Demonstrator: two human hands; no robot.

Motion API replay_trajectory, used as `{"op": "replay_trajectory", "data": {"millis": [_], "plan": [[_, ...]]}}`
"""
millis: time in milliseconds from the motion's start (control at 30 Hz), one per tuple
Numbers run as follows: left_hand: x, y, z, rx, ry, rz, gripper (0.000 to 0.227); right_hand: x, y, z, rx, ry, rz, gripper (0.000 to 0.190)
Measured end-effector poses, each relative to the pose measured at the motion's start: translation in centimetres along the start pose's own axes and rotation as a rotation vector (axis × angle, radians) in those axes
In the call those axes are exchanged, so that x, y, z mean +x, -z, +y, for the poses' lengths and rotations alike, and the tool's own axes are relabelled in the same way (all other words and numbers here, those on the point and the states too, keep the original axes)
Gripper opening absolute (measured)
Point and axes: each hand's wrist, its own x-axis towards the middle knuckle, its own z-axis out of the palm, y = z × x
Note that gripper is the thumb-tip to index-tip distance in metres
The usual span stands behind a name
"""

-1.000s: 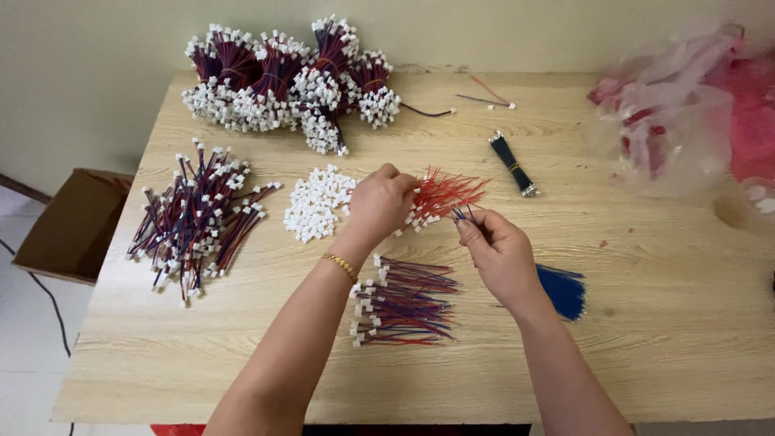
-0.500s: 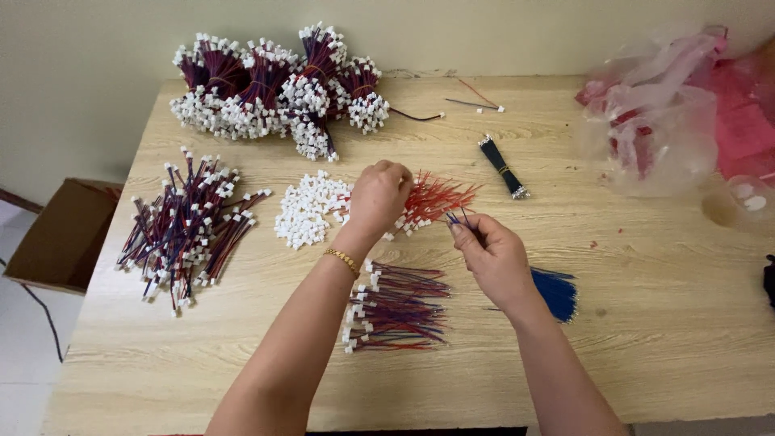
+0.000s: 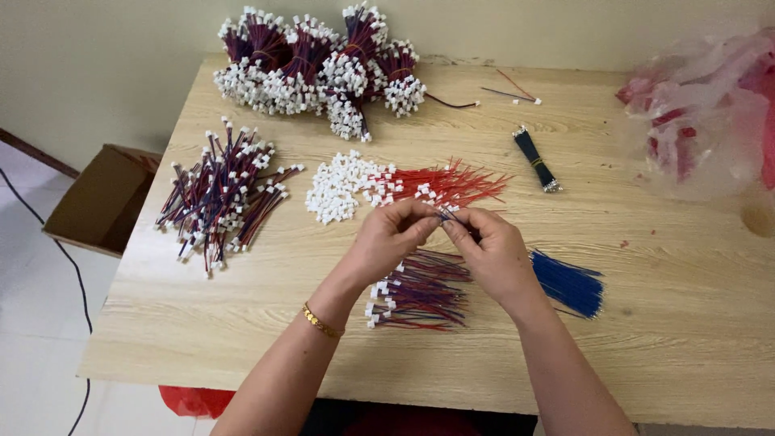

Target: Assembling wire harnesses by manually grouping individual wires into bundles

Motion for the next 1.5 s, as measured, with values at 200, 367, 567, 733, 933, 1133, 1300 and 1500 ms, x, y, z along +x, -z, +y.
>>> {"op": "replay_trajectory", "data": {"millis": [200,367,567,733,933,1133,1300,1500], "plan": [[-1.2,0.7,2.0,-0.002,-0.021,-0.010,0.011,-0.8,-0.4,-2.6,0.077,-0.055,0.018,0.009],[-0.6,0.8,-0.6,-0.070,0.014,-0.019,0.013,-0.1,-0.4,-0.9,0.063,-0.097,0.032,0.009],[-1.0,1.2,-0.7,-0.406,0.121,-0.010,0.020,-0.1,0.1,-2.3,-0.114,0.057,0.041,0.011],[-1.1,1.3,-0.9,-0.562,0.175,-0.029,0.024,-0.1,-0.3,-2.4,-0.147,0.078,0.013,0.014],[-1.2,1.3,-0.8,-0.577,0.179,-0.048,0.023,-0.2,-0.3,-3.0,-0.146,0.044,0.012,0.012],[-1.2,1.2,-1.1,-0.583,0.180,-0.046,0.022,-0.1,-0.3,-2.1,-0.224,0.084,0.046,0.011],[-1.2,1.1,-1.0,-0.608,0.193,-0.042,0.021,-0.4,-0.3,-2.8,-0.209,0.039,0.031,0.012],[-1.0,1.0,-1.6,-0.576,0.186,-0.056,0.021,-0.1,-0.4,-1.7,-0.248,0.035,0.041,0.013]]}}
